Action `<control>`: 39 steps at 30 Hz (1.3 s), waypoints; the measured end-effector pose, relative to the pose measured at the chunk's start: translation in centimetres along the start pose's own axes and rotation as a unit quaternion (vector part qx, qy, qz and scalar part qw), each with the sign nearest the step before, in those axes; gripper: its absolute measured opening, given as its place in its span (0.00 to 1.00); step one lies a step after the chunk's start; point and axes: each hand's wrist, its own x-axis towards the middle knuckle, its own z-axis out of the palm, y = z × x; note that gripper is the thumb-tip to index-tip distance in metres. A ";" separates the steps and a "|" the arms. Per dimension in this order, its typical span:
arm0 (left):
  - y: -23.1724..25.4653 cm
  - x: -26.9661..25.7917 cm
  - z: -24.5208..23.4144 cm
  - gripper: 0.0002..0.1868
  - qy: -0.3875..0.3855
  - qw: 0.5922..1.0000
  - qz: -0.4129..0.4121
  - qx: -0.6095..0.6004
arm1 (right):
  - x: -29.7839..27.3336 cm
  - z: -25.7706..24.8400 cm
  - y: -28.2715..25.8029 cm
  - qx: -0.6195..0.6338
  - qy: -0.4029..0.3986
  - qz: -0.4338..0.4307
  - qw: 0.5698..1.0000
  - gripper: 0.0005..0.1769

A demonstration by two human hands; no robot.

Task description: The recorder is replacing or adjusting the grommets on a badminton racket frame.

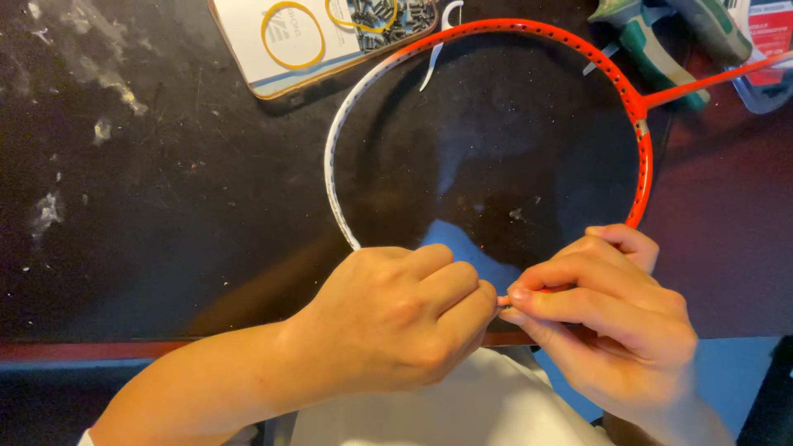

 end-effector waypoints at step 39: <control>-2.5 1.0 0.4 0.10 -0.077 0.991 0.003 0.108 | 1.9 3.3 4.9 -0.043 0.074 -0.163 0.983 0.14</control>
